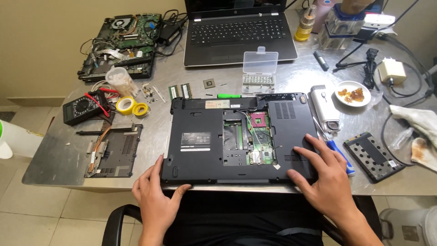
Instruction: Removing RAM modules from a laptop and cleaning the internal slots using a screwdriver and a handheld blower.
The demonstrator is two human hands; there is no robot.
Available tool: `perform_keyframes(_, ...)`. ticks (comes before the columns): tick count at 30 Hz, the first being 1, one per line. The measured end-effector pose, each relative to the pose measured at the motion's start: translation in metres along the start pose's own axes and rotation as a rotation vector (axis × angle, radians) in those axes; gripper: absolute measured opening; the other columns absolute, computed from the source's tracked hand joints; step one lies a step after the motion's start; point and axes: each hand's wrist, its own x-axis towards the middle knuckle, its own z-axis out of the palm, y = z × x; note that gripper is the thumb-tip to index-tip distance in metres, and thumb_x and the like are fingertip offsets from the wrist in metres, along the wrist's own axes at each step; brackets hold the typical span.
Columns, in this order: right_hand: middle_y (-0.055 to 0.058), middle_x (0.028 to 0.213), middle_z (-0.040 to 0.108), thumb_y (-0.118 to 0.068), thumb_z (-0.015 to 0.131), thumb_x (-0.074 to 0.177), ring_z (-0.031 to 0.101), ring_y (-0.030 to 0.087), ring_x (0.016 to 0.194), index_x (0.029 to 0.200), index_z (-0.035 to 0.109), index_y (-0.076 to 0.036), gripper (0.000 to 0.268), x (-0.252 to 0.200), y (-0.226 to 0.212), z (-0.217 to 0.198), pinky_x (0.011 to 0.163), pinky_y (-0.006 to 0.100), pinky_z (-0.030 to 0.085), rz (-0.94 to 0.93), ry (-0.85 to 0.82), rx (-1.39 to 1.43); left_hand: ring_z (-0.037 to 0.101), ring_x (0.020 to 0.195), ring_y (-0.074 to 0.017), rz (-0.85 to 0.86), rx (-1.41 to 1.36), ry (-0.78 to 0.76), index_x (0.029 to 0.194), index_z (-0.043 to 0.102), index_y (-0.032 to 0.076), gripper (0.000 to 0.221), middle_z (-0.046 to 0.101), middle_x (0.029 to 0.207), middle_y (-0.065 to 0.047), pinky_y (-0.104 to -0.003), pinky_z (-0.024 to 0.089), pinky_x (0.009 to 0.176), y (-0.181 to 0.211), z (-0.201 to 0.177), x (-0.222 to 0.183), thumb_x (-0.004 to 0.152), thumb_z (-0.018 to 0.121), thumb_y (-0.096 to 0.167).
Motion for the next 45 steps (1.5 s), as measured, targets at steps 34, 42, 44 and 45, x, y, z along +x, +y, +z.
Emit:
perform_keyframes(34,0.021,0.131,0.059,-0.017,0.052,0.139,0.058,0.031,0.112,0.135,0.053,0.007,0.025,0.020,0.056,-0.038,0.119,0.049,0.052,0.007,0.577,0.401,0.067,0.119,-0.0297,0.593,-0.317,0.206,0.122,0.062,0.005,0.036,0.070,0.125,-0.013,-0.043,0.042,0.108,0.079,-0.032,0.005,0.095,0.067,0.027)
perform_keyframes(42,0.027,0.111,0.051,-0.028,0.051,0.119,0.051,0.034,0.081,0.126,0.047,-0.002,0.027,0.084,-0.025,0.017,0.071,0.043,0.051,-0.270,0.962,0.753,0.055,0.130,-0.0201,0.728,-0.029,0.159,0.131,0.065,0.024,0.047,0.062,0.140,0.002,-0.045,0.032,0.108,0.123,0.060,-0.033,0.092,0.073,0.049)
perform_keyframes(44,0.029,0.115,0.050,-0.023,0.048,0.120,0.046,0.033,0.079,0.137,0.046,-0.008,0.023,0.088,-0.019,0.035,0.071,0.044,0.046,-0.312,0.931,0.809,0.054,0.131,-0.0158,0.773,0.115,0.221,0.134,0.065,0.028,0.050,0.062,0.141,0.006,-0.044,0.030,0.109,0.118,0.074,-0.035,0.092,0.073,0.054)
perform_keyframes(45,0.028,0.113,0.055,-0.022,0.049,0.119,0.045,0.033,0.076,0.147,0.047,-0.020,0.028,0.089,-0.014,0.043,0.068,0.043,0.045,-0.335,0.862,0.852,0.056,0.129,-0.0150,0.783,0.114,0.266,0.132,0.066,0.029,0.046,0.064,0.139,0.006,-0.043,0.029,0.110,0.117,0.076,-0.034,0.093,0.070,0.054)
